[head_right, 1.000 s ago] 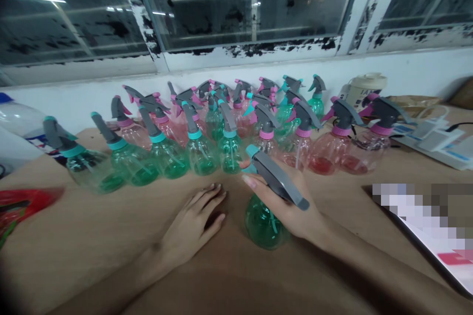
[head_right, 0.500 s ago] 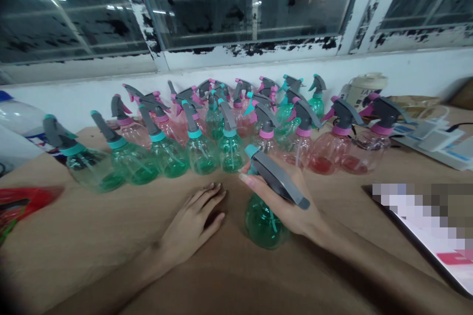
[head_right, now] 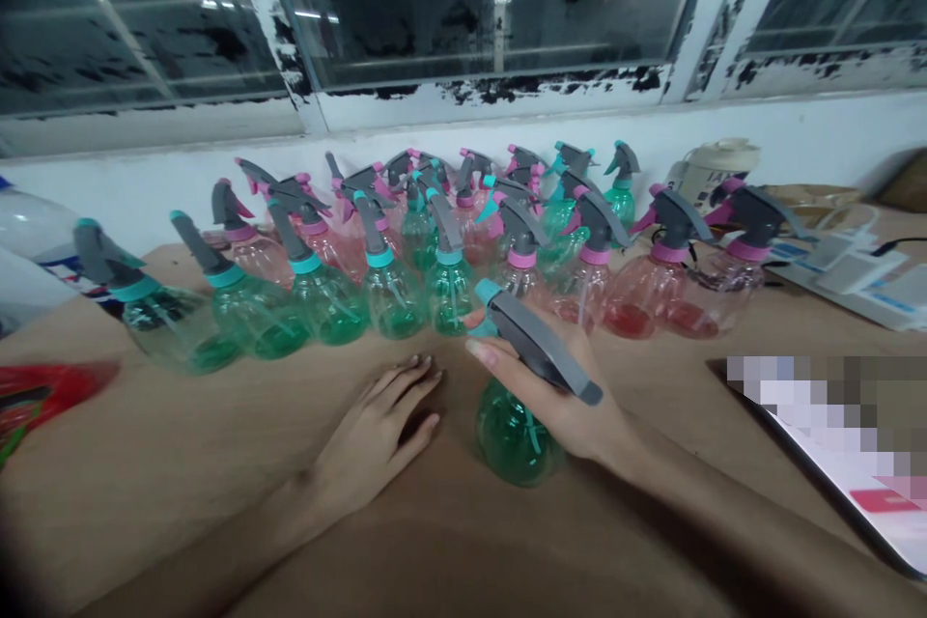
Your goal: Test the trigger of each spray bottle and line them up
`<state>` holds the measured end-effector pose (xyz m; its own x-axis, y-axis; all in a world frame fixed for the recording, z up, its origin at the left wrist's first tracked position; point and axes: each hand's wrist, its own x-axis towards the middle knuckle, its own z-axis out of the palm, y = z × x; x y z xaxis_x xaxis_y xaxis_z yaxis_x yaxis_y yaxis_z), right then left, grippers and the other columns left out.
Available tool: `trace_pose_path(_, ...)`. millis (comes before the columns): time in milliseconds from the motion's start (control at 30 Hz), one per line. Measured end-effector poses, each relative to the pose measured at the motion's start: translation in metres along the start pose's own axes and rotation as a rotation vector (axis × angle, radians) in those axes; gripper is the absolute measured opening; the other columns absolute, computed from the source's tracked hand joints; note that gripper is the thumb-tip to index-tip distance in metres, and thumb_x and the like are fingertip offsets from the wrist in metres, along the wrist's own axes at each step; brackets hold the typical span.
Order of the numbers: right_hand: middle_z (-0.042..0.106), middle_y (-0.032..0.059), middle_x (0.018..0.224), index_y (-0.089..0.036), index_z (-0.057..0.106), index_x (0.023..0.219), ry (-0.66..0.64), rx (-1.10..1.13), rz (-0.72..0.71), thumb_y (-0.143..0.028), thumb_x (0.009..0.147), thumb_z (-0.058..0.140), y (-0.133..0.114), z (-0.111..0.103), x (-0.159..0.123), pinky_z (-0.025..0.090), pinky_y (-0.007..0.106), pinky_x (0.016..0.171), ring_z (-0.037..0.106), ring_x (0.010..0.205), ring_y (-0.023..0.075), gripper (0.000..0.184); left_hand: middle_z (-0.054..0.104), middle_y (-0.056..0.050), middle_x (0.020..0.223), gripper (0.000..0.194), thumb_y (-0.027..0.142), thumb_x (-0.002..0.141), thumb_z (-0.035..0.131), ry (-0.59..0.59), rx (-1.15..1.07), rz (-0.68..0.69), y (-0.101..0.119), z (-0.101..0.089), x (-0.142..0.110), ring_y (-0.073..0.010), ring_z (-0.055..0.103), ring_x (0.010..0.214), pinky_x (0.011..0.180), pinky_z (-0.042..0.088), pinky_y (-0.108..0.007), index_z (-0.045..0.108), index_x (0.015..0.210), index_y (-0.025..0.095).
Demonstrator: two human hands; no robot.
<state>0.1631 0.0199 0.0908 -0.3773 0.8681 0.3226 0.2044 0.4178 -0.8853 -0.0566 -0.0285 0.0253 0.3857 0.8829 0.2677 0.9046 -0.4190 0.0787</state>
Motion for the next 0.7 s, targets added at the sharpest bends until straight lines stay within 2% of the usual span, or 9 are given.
trace_pose_path(267, 0.067, 0.0027, 0.109, -0.027, 0.060, 0.104, 0.010, 0.173, 0.023, -0.040, 0.079, 0.062, 0.0011, 0.0045, -0.0005, 0.052, 0.035, 0.088, 0.064, 0.099, 0.0220, 0.028, 0.051, -0.013, 0.134, 0.039, 0.026, 0.092, 0.047, 0.021, -0.014, 0.000, -0.0003, 0.0010, -0.0002, -0.0261, 0.042, 0.127, 0.102, 0.038, -0.046, 0.049, 0.127, 0.011)
trace_pose_path(467, 0.068, 0.0028, 0.101, -0.028, 0.061, 0.101, 0.024, 0.087, -0.060, -0.038, 0.081, 0.061, 0.0014, 0.0030, 0.0009, 0.049, 0.041, 0.088, 0.065, 0.094, 0.0223, 0.022, 0.051, -0.013, 0.134, 0.039, 0.026, 0.092, 0.046, 0.006, -0.013, -0.003, 0.0001, -0.0003, 0.0004, -0.0262, 0.042, 0.126, 0.102, 0.037, -0.046, 0.048, 0.128, 0.010)
trace_pose_path(600, 0.067, 0.0017, 0.089, -0.028, 0.060, 0.105, 0.021, 0.046, -0.075, -0.040, 0.082, 0.058, 0.0060, 0.0025, 0.0001, 0.049, 0.040, 0.085, 0.064, 0.087, 0.0216, 0.026, 0.050, -0.013, 0.134, 0.039, 0.026, 0.092, 0.045, 0.008, -0.004, -0.011, 0.0001, -0.0005, 0.0013, -0.0260, 0.043, 0.125, 0.102, 0.037, -0.044, 0.048, 0.128, 0.011)
trace_pose_path(700, 0.062, -0.0003, 0.079, -0.028, 0.061, 0.097, 0.031, 0.029, -0.092, -0.039, 0.082, 0.058, 0.0064, 0.0022, 0.0007, 0.049, 0.038, 0.079, 0.061, 0.075, 0.0193, 0.018, 0.050, -0.013, 0.134, 0.037, 0.025, 0.092, 0.045, 0.010, -0.008, -0.019, 0.0003, -0.0009, 0.0014, -0.0256, 0.043, 0.126, 0.103, 0.036, -0.044, 0.049, 0.126, 0.011)
